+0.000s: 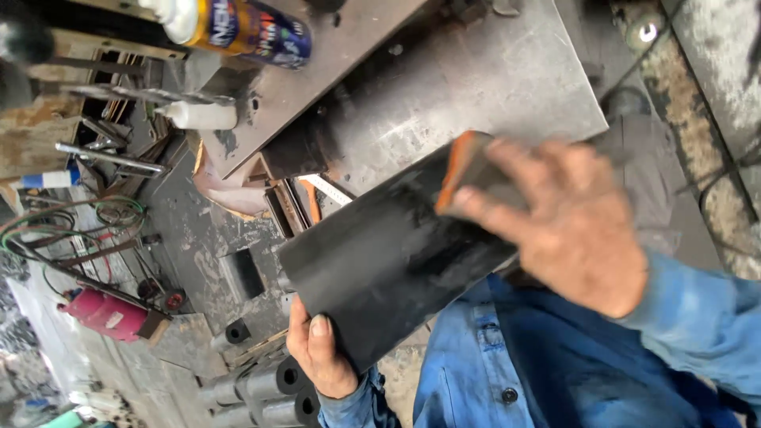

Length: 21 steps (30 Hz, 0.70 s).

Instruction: Finishing and cleaning a large black cylindrical rubber industrial part using an angle grinder, spray, and cloth.

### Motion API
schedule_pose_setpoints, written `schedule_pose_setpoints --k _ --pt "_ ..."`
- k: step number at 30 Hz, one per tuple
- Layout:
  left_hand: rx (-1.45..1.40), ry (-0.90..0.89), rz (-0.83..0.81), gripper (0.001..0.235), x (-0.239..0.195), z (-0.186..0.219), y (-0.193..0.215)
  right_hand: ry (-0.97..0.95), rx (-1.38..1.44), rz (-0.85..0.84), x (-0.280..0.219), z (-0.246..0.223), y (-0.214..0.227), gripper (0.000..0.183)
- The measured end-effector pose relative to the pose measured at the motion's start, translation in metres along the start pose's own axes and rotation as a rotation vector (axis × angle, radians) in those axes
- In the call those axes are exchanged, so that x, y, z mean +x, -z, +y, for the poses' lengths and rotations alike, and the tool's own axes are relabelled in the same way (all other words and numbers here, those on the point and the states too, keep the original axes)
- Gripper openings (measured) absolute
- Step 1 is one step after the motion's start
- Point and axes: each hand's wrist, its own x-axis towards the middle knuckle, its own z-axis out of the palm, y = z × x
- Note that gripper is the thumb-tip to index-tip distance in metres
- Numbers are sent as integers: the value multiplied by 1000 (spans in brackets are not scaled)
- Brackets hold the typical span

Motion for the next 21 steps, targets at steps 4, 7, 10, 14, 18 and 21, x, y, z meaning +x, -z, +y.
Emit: schedule_pose_setpoints --k 4,7,10,14,18,21 --pt "-34 -49 -41 67 1 4 -1 31 -2 21 -12 12 -16 62" --pt "-35 -35 -25 68 -2 5 -1 -6 -39 30 -16 22 -18 55" --pt "-44 -27 -35 69 -1 4 -2 -27 32 56 -13 2 -4 56" --pt "-39 -52 -36 68 1 3 -2 36 119 11 -15 14 -21 57" --pt "19 -62 -27 67 2 5 -1 -82 27 -20 -30 31 -13 51" --pt "-4 -38 -30 67 8 14 -10 -170 50 26 -30 19 -14 52"
